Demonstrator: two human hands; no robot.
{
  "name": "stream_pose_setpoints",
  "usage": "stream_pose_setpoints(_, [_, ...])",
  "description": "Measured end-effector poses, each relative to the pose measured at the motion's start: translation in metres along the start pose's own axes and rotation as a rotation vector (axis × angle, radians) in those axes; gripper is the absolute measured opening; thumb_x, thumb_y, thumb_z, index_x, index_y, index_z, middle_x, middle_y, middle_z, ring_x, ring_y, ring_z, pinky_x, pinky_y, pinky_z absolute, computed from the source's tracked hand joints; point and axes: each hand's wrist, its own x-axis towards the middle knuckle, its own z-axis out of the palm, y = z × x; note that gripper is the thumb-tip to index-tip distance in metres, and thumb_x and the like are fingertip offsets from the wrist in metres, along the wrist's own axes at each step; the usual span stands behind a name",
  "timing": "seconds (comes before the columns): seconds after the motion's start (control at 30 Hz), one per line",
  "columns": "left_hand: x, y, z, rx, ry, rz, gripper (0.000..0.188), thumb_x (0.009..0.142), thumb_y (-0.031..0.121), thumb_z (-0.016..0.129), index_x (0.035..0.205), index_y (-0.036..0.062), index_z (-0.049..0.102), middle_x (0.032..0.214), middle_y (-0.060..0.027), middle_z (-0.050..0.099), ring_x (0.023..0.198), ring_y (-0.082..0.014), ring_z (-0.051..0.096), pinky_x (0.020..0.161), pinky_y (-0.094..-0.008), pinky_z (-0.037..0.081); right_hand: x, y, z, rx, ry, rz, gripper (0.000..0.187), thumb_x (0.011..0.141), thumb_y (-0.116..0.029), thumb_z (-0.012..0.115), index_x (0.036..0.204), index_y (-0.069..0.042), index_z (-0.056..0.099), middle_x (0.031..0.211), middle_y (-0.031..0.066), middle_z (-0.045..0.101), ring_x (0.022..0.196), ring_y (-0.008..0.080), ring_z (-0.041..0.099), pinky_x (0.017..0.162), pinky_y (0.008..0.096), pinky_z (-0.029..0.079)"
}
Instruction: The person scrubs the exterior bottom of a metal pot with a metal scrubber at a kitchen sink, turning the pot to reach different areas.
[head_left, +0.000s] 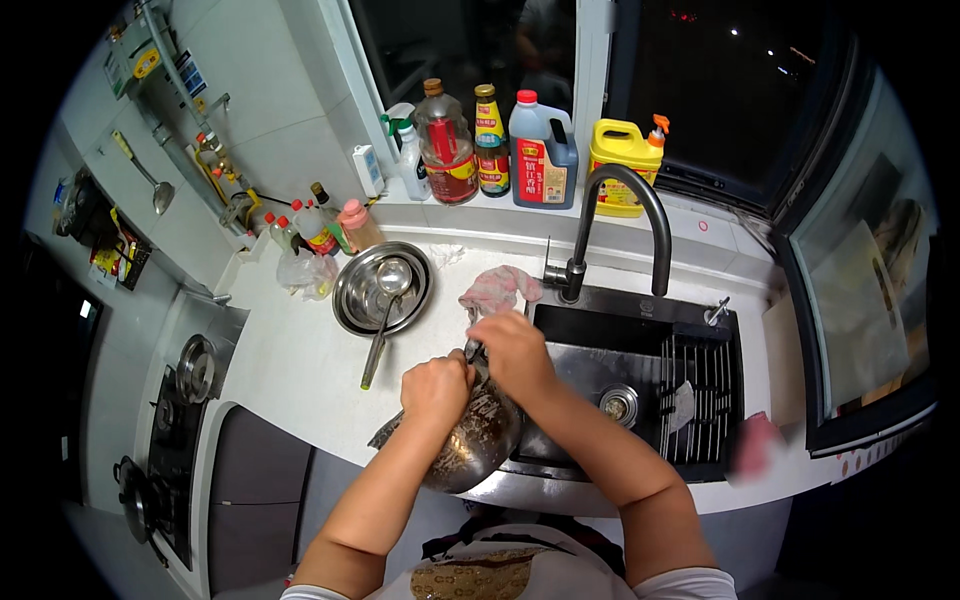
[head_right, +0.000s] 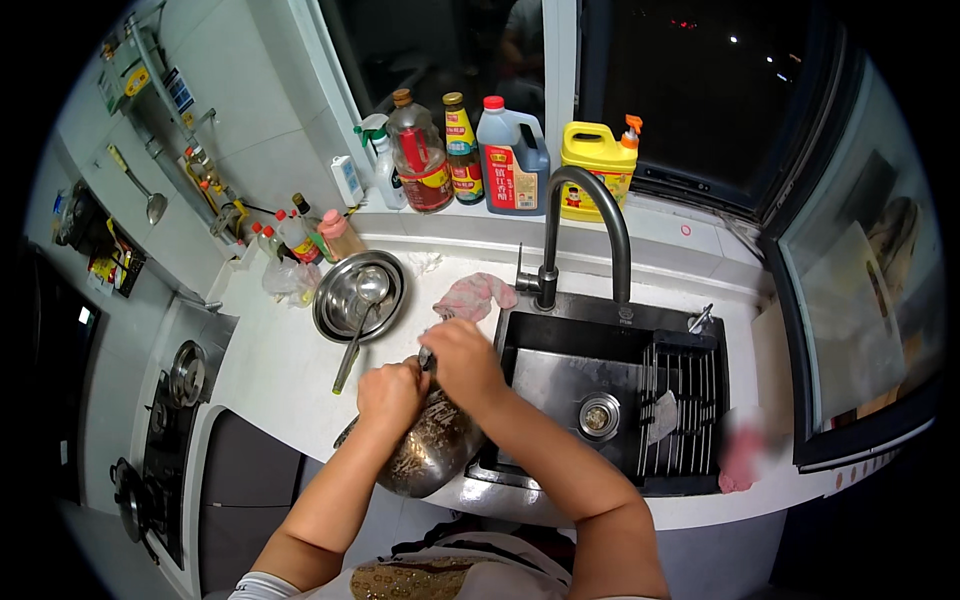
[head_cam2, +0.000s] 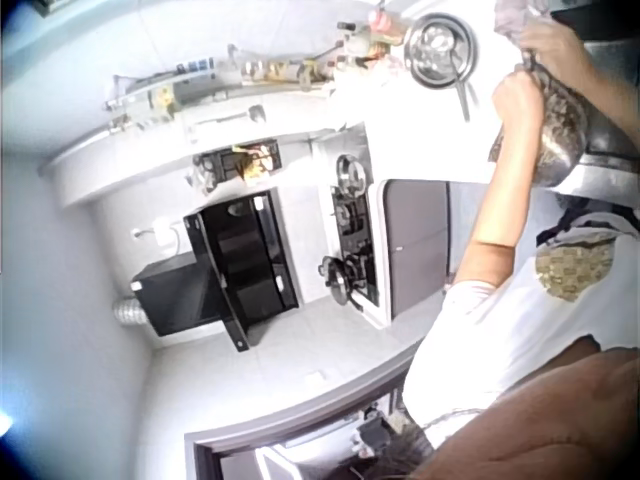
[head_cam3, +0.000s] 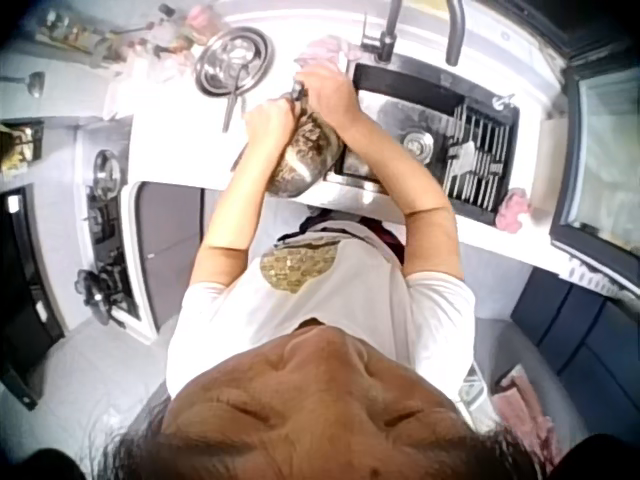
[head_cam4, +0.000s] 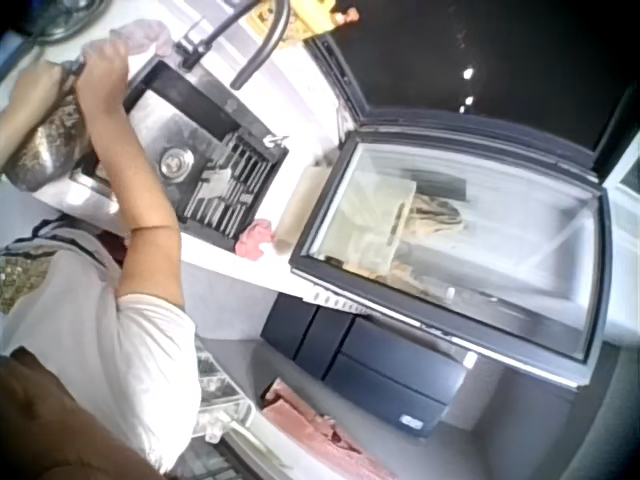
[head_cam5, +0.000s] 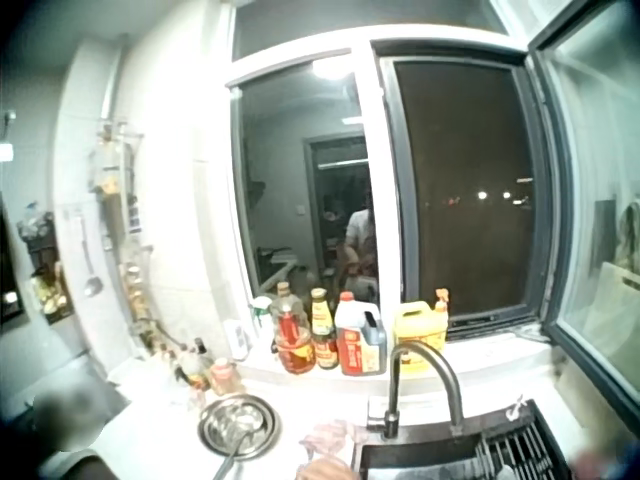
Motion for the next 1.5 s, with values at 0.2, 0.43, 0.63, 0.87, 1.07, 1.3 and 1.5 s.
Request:
stream_pose_setpoints(0.2, [0.003, 0.003, -0.008, -0.054, -0.041, -0.004, 0.031, 0.087, 0.032, 0.056, 0.082, 0.0035, 0.066, 0.073, -0.0179, 0.067, 0.069, -0.0321, 0.068, 0.062, -0.0423, 0.053, 0.008, -0.001, -0.008, 0.045, -0.203, -0.153, 0.021, 0.068, -0.005, 0.061, 0.088, -0.004, 0.064, 0.084, 0.0096, 0.062, 0.085, 0.0292, 0.059, 0.075, 0.0371, 0.05])
stream_pose_setpoints(0.43, [0.007, -0.001, 0.004, -0.1, 0.088, -0.024, 0.035, 0.084, 0.037, 0.06, 0.073, 0.0045, 0.066, 0.067, -0.0178, 0.065, 0.063, -0.0329, 0.066, 0.059, -0.0437, 0.052, 0.015, 0.005, -0.005, 0.09, -0.226, -0.038, 0.016, 0.073, -0.001, 0.061, 0.089, -0.002, 0.066, 0.084, 0.0125, 0.064, 0.085, 0.0323, 0.06, 0.075, 0.0387, 0.05])
stream_pose_setpoints(0.63, [0.008, -0.031, -0.004, -0.289, -0.027, -0.094, 0.038, 0.087, 0.043, 0.058, 0.081, 0.0058, 0.067, 0.07, -0.0189, 0.064, 0.069, -0.0395, 0.063, 0.063, -0.0473, 0.049, 0.001, 0.015, -0.016, 0.106, 0.002, 0.386, 0.013, 0.078, -0.005, 0.062, 0.09, -0.002, 0.068, 0.091, 0.0141, 0.065, 0.089, 0.0317, 0.062, 0.079, 0.0369, 0.05])
stream_pose_setpoints(0.87, [-0.018, -0.041, 0.002, -0.396, 0.211, 0.005, 0.03, 0.092, 0.031, 0.052, 0.08, 0.005, 0.062, 0.064, -0.0204, 0.062, 0.062, -0.0389, 0.062, 0.057, -0.0489, 0.048, -0.049, -0.025, 0.009, 0.162, -0.193, 0.127, 0.028, 0.079, 0.002, 0.052, 0.104, -0.003, 0.063, 0.104, 0.0142, 0.061, 0.1, 0.0328, 0.057, 0.091, 0.0392, 0.045])
stream_pose_setpoints(1.07, [-0.03, -0.064, 0.015, -0.344, 0.269, -0.087, 0.032, 0.091, 0.03, 0.055, 0.073, 0.005, 0.057, 0.055, -0.0189, 0.058, 0.052, -0.0391, 0.059, 0.049, -0.0474, 0.045, -0.056, -0.023, 0.012, 0.097, -0.187, 0.161, 0.026, 0.077, 0.005, 0.051, 0.096, -0.003, 0.068, 0.105, 0.013, 0.064, 0.096, 0.0303, 0.06, 0.085, 0.0403, 0.048])
stream_pose_setpoints(1.3, [-0.029, -0.063, 0.017, -0.34, 0.305, -0.104, 0.037, 0.092, 0.034, 0.053, 0.069, 0.0051, 0.056, 0.052, -0.018, 0.056, 0.05, -0.0386, 0.058, 0.047, -0.0466, 0.045, -0.045, 0.001, 0.027, 0.003, -0.099, 0.322, 0.02, 0.087, -0.012, 0.055, 0.101, -0.012, 0.07, 0.106, 0.0056, 0.068, 0.1, 0.0286, 0.057, 0.093, 0.0373, 0.038])
stream_pose_setpoints(1.5, [-0.035, -0.063, 0.019, -0.308, 0.318, -0.108, 0.038, 0.093, 0.034, 0.051, 0.069, 0.0059, 0.057, 0.052, -0.0178, 0.056, 0.049, -0.0383, 0.058, 0.047, -0.0462, 0.046, -0.059, -0.034, 0.026, 0.166, -0.232, 0.069, 0.018, 0.084, -0.01, 0.057, 0.096, -0.01, 0.07, 0.106, 0.0066, 0.067, 0.096, 0.0277, 0.058, 0.087, 0.0381, 0.045])
